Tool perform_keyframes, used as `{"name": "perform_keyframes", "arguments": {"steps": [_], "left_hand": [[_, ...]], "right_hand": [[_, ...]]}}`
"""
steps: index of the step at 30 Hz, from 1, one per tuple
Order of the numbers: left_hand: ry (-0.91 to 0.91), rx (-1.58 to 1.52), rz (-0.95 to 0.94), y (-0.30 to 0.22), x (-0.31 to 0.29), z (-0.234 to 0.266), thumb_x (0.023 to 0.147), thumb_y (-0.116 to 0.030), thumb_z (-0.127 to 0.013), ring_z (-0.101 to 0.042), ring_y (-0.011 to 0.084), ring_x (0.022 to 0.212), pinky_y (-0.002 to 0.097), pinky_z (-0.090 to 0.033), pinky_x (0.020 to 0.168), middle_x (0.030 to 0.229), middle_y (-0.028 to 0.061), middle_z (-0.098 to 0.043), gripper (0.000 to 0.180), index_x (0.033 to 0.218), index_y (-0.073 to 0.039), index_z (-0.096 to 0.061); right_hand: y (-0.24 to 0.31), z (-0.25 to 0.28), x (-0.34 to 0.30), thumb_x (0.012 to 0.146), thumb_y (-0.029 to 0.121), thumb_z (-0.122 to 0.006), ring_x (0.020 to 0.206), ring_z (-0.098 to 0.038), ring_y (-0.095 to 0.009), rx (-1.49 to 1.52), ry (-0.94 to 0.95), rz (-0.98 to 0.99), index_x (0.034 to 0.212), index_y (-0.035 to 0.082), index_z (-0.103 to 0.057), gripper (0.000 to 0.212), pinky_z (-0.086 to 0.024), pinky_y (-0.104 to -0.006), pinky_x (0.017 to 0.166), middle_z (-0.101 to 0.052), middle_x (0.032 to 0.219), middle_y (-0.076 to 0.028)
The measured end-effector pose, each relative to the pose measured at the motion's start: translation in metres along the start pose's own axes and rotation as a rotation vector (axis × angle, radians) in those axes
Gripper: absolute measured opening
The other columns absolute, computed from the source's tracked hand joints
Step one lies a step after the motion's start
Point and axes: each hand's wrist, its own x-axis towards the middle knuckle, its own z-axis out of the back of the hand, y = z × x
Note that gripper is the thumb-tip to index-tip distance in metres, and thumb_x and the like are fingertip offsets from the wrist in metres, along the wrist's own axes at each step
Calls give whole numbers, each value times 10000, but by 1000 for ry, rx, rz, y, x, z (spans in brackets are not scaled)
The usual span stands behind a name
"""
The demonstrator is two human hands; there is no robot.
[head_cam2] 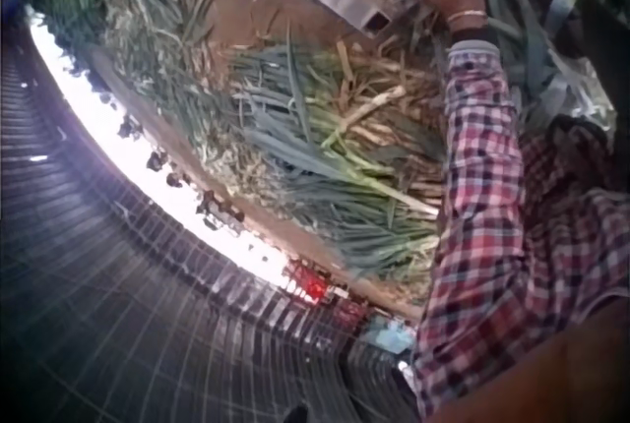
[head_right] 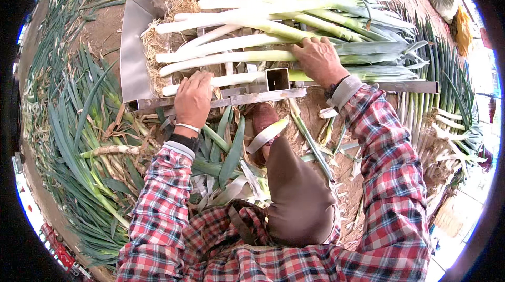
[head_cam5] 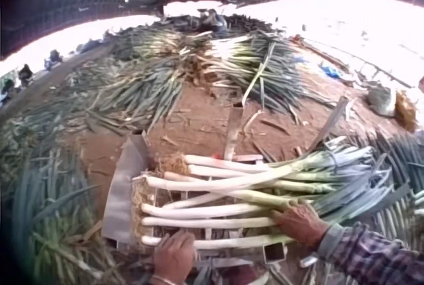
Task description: The person peels outer leaves and skin from leeks by hand and arranges the cleaned leeks onto a metal rack.
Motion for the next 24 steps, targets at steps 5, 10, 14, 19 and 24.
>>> {"name": "perform_keyframes", "arguments": {"steps": [5,10,14,19,24], "left_hand": [[-23,-93,75,-7,9,17,771,-118,-730,-588,283,1023,407,-480,915,1031,65,-620,265,1024,-64,-668],[-26,-25,86,-6,14,25,720,-130,-779,-518,290,1096,413,-455,941,1145,94,-529,452,1138,-67,-621],[-28,30,-44,0,22,24,749,-149,-758,-492,287,1199,423,-373,1050,1306,76,-526,615,1326,-91,-554],[85,-25,5,1,22,22,740,-157,-757,-514,259,1170,414,-384,1035,1230,54,-571,532,1247,-94,-608],[55,-95,33,3,17,18,719,-162,-776,-550,241,1124,402,-390,1034,1153,36,-614,474,1175,-105,-660]], "right_hand": [[10,7,-16,883,343,-632,1024,-565,-251,121,-94,23,1173,140,-610,354,-405,-439,872,-621,974,-64],[18,-7,-25,878,296,-634,945,-548,-218,90,-188,-10,1113,161,-628,271,-389,-396,830,-609,912,-17],[24,-11,-27,869,288,-643,941,-550,-204,134,-320,-16,1090,162,-630,255,-382,-387,836,-598,886,-7],[14,-15,-31,865,288,-644,937,-552,-199,172,-350,23,1069,157,-632,243,-380,-384,855,-595,881,-2],[-13,-4,-54,886,356,-630,1062,-563,-257,93,-142,-97,1147,134,-631,343,-392,-419,906,-630,1079,-60]]}}
